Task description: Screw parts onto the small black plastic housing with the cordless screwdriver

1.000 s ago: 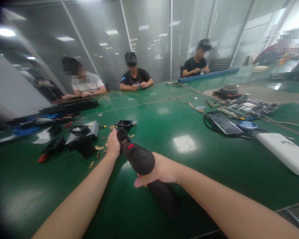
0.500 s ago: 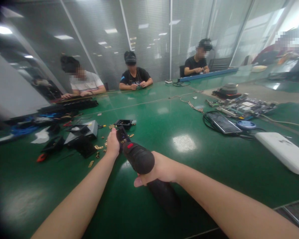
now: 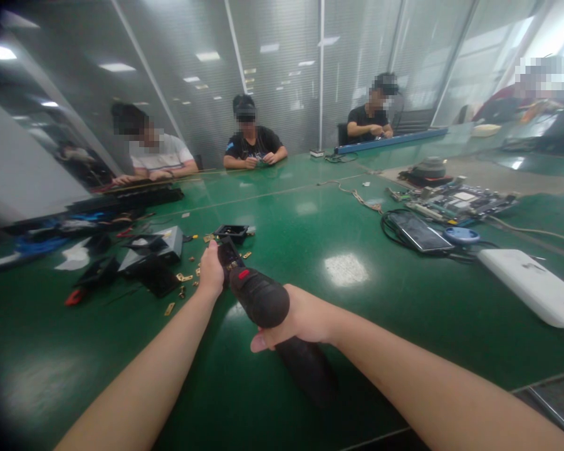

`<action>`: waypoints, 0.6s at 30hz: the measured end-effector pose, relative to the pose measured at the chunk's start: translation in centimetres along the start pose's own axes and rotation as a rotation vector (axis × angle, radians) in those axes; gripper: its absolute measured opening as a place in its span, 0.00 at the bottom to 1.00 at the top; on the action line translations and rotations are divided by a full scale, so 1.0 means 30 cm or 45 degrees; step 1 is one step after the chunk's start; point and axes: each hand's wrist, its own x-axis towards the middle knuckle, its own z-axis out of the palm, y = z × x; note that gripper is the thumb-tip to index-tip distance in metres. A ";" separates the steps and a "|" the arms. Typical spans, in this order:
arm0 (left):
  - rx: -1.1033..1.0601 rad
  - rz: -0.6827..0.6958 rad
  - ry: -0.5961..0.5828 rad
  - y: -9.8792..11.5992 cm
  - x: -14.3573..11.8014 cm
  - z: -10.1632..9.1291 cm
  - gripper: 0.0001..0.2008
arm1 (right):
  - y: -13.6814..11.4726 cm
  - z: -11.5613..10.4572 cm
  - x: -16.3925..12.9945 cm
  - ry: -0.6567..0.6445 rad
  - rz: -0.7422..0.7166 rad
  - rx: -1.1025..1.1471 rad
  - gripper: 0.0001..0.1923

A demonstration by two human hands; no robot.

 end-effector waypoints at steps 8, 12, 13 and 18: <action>0.014 0.008 0.008 0.000 -0.001 0.002 0.35 | 0.031 -0.008 0.012 -0.006 -0.071 -0.023 0.38; -0.001 0.002 -0.006 -0.015 0.006 0.003 0.35 | 0.026 -0.005 0.007 -0.004 -0.076 -0.031 0.30; -0.003 0.002 0.001 -0.017 0.006 0.003 0.36 | 0.023 -0.002 0.005 -0.002 -0.088 -0.049 0.28; -0.036 -0.023 -0.007 -0.014 0.001 0.002 0.39 | -0.001 0.015 -0.006 -0.020 -0.120 -0.128 0.24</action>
